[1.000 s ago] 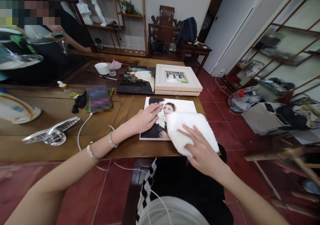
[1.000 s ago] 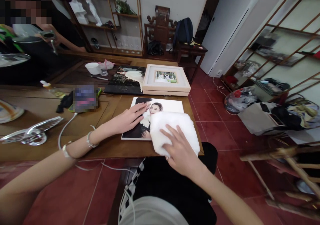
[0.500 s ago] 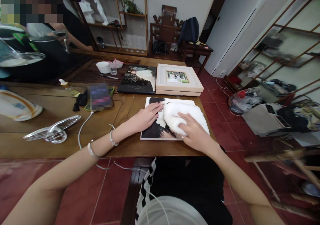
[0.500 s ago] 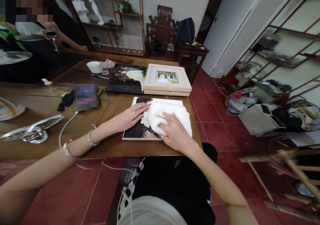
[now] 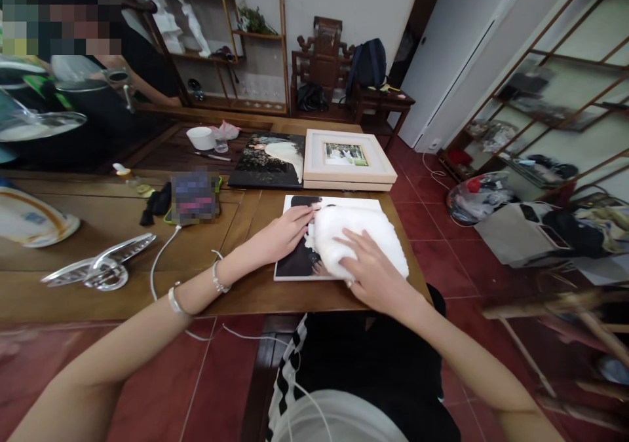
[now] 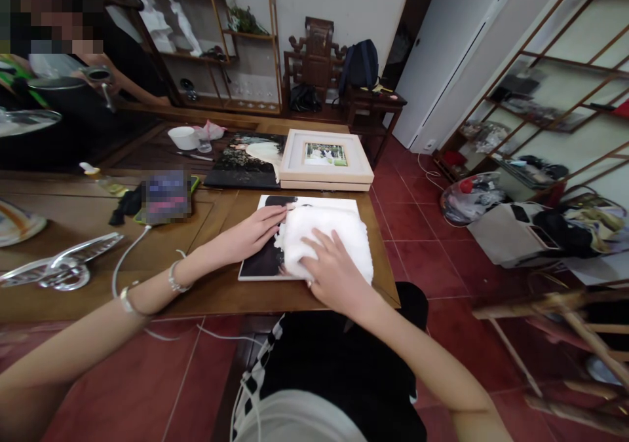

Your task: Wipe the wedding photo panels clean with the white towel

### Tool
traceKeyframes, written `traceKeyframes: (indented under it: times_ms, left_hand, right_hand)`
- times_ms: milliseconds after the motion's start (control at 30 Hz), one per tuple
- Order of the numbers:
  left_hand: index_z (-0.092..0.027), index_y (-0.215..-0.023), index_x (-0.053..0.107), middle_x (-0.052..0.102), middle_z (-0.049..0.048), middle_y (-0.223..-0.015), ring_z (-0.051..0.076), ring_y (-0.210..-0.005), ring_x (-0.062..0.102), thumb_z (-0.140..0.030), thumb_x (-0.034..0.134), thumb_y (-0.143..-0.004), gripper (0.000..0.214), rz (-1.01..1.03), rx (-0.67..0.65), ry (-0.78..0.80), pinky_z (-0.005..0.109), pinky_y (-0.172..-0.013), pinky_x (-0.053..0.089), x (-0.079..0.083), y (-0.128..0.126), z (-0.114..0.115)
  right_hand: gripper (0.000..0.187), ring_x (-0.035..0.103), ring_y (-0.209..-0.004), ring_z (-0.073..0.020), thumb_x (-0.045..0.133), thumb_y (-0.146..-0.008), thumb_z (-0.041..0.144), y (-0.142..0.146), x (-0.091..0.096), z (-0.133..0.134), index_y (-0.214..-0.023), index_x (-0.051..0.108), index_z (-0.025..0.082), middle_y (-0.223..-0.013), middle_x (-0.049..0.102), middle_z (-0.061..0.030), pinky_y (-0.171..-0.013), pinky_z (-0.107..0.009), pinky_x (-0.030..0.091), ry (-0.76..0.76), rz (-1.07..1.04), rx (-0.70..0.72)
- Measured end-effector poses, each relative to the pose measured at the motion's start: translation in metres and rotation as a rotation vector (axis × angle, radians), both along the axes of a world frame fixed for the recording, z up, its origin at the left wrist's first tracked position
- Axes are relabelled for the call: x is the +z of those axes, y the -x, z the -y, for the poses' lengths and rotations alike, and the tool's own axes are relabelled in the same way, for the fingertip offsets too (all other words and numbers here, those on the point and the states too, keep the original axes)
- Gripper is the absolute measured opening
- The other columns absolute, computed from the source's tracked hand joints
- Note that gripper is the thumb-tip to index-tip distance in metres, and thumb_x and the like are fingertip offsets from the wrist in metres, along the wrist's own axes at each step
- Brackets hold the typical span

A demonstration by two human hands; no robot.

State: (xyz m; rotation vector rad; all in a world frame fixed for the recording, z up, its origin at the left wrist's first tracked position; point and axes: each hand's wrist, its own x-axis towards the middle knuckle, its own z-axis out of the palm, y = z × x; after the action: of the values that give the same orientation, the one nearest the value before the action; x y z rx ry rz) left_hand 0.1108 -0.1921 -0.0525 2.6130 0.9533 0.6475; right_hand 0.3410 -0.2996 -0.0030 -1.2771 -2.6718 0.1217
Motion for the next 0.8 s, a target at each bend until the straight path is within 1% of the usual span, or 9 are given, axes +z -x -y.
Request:
traceKeyframes:
  times_ms: [133,200,267,333,400,500,600,700,800]
  left_hand:
    - [-0.014,-0.139,0.044,0.044,0.0152,-0.144,0.026,-0.135,0.039,-0.026,0.032,-0.098,0.044,-0.019,0.001,0.002,0.047,-0.112,0.036,0.005,-0.001,0.002]
    - [-0.013,-0.139,0.043,0.043,0.0151,-0.145,0.025,-0.135,0.038,-0.026,0.031,-0.098,0.045,-0.030,-0.007,0.003,0.046,-0.113,0.035,0.007,-0.001,0.003]
    - [-0.014,-0.140,0.043,0.043,0.0142,-0.145,0.025,-0.135,0.038,-0.026,0.031,-0.098,0.045,-0.032,-0.008,0.002,0.046,-0.113,0.035,0.007,-0.001,0.003]
    - [-0.015,-0.139,0.044,0.044,0.0138,-0.145,0.025,-0.135,0.038,-0.026,0.031,-0.098,0.044,-0.033,-0.006,-0.006,0.046,-0.112,0.035,0.007,-0.001,0.003]
    - [-0.014,-0.139,0.044,0.044,0.0146,-0.144,0.025,-0.135,0.039,-0.026,0.031,-0.098,0.044,-0.037,0.001,-0.020,0.045,-0.112,0.036,0.006,-0.001,0.003]
    - [-0.015,-0.140,0.043,0.044,0.0150,-0.144,0.026,-0.134,0.040,-0.027,0.032,-0.098,0.045,-0.041,0.016,-0.030,0.046,-0.111,0.037,0.006,-0.002,0.003]
    - [-0.015,-0.139,0.044,0.045,0.0151,-0.143,0.026,-0.134,0.040,-0.027,0.032,-0.098,0.044,-0.043,0.022,-0.035,0.047,-0.109,0.039,0.007,-0.002,0.004]
    - [-0.013,-0.138,0.045,0.046,0.0155,-0.142,0.026,-0.134,0.040,-0.027,0.032,-0.099,0.044,-0.044,0.019,-0.037,0.045,-0.110,0.038,0.009,-0.003,0.004]
    - [-0.011,-0.136,0.047,0.047,0.0156,-0.142,0.024,-0.134,0.041,-0.026,0.028,-0.100,0.044,-0.009,0.019,-0.009,0.044,-0.113,0.035,0.012,-0.004,0.005]
  right_hand:
    - [0.027,0.022,-0.142,-0.0383,0.057,-0.070,0.007,0.007,0.003,0.047,-0.092,0.069,0.016,-0.147,0.043,-0.0153,-0.114,-0.063,0.018,0.048,0.005,0.067]
    - [0.026,0.020,-0.143,-0.0367,0.056,-0.067,0.005,0.005,0.004,0.060,-0.087,0.069,0.017,-0.148,0.043,-0.0135,-0.115,-0.061,0.017,0.072,-0.021,0.092]
    - [0.027,0.023,-0.143,-0.0327,0.053,-0.066,0.003,-0.002,0.004,0.065,-0.084,0.068,0.018,-0.147,0.045,-0.0112,-0.116,-0.058,0.019,0.087,-0.061,0.095]
    - [0.028,0.027,-0.142,-0.0292,0.050,-0.066,0.002,-0.014,0.004,0.062,-0.083,0.066,0.018,-0.144,0.048,-0.0111,-0.116,-0.056,0.023,0.076,-0.108,0.054]
    - [0.028,0.032,-0.140,-0.0286,0.048,-0.067,0.001,-0.028,0.002,0.053,-0.083,0.064,0.017,-0.143,0.049,-0.0143,-0.115,-0.055,0.027,0.040,-0.149,-0.019]
    - [0.021,0.039,-0.135,-0.0322,0.049,-0.072,0.003,-0.047,-0.003,0.032,-0.082,0.063,0.015,-0.140,0.049,-0.0216,-0.111,-0.056,0.033,-0.037,-0.162,-0.174]
    - [0.017,0.042,-0.132,-0.0353,0.049,-0.076,0.006,-0.052,-0.007,0.012,-0.083,0.064,0.013,-0.135,0.052,-0.0246,-0.108,-0.056,0.035,-0.093,-0.133,-0.287]
    - [0.025,0.039,-0.134,-0.0365,0.049,-0.076,0.005,-0.041,-0.009,0.001,-0.094,0.065,0.012,-0.133,0.054,-0.0230,-0.109,-0.060,0.032,-0.112,-0.102,-0.295]
    - [0.034,0.034,-0.137,-0.0359,0.049,-0.073,0.003,-0.022,-0.007,-0.003,-0.100,0.066,0.013,-0.137,0.052,-0.0186,-0.111,-0.062,0.025,-0.078,-0.102,-0.203]
